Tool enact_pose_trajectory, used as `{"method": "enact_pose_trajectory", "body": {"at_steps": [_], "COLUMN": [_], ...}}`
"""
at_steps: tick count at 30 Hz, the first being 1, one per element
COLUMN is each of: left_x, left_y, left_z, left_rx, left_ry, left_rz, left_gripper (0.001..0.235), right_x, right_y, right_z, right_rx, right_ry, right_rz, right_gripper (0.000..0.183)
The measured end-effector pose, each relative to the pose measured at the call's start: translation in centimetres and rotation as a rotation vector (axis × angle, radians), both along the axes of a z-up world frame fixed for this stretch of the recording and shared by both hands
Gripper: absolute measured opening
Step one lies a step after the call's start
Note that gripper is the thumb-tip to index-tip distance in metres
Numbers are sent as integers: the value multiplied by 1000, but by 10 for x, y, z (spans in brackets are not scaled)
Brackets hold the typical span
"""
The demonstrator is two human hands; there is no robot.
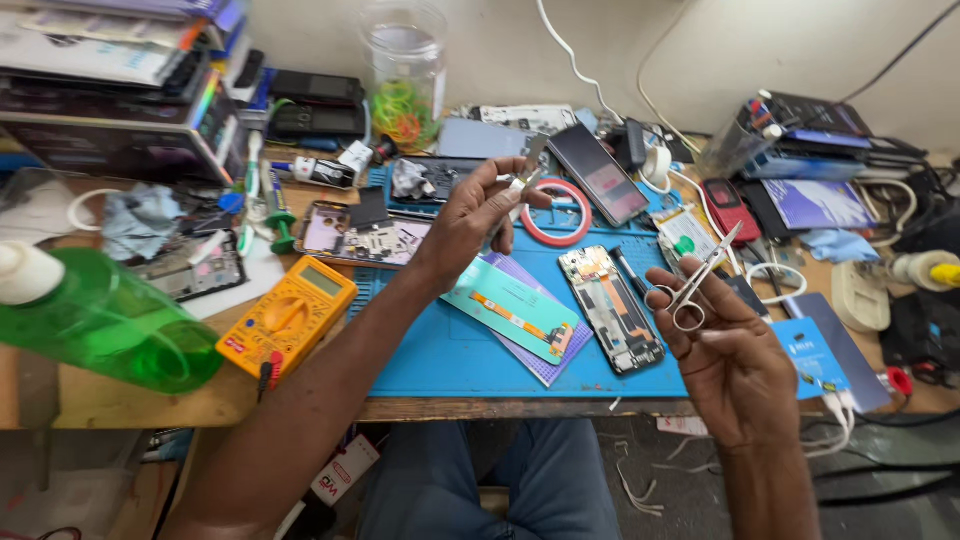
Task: The person disassembles a smartphone, removes the back cover and battery, and handles internal components including the motherboard and ribbon cables. They use adhesive tape to secure a ribbon cable to the battery and manipulate small parts with tweezers.
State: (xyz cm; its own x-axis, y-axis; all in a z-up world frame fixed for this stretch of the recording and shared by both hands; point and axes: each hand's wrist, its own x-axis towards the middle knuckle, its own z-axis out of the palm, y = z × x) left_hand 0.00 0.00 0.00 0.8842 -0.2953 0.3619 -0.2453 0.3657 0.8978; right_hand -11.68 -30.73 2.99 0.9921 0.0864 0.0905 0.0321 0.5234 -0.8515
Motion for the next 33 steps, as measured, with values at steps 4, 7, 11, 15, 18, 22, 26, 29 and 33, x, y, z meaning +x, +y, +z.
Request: {"method": "enact_pose_trajectory", "body": {"at_steps": [4, 7, 11, 15, 18, 22, 26, 29, 33], "left_x": [-4, -5, -2, -3, -5, -11, -11, -16, -22], "left_y": [-3, -4, -5, -11, -13, -16, -13, -14, -14], "left_z": [3, 2, -4, -10, 0, -5, -2, 1, 10], "left_rx": [13, 50, 157, 170, 149, 149, 201, 260, 378], "left_ry": [-22, -26, -37, -128, -62, -45, -49, -73, -123], "left_rz": [-28, -23, -9, -3, -93, -171, -162, -136, -92], "left_gripper": [35, 33, 31, 33, 32, 30, 32, 34, 36], "right_x": [-12, -8, 10, 28, 39, 51, 56, 55, 57], "right_y": [7, 8, 13, 30, 50, 62, 64, 63, 62], "right_z": [-11, -20, -17, 0, 24, 40, 47, 47, 46], "right_rx": [-19, -110, -698, -1260, -1392, -1495, -1477, -1500, -1562], "right_ry": [-69, -101, -113, -359, -316, -424, -389, -398, -421], "right_rz": [-60, -76, -97, -97, -19, 70, 133, 148, 159], "right_gripper": [57, 54, 53, 45, 48, 56, 55, 58, 55]}}
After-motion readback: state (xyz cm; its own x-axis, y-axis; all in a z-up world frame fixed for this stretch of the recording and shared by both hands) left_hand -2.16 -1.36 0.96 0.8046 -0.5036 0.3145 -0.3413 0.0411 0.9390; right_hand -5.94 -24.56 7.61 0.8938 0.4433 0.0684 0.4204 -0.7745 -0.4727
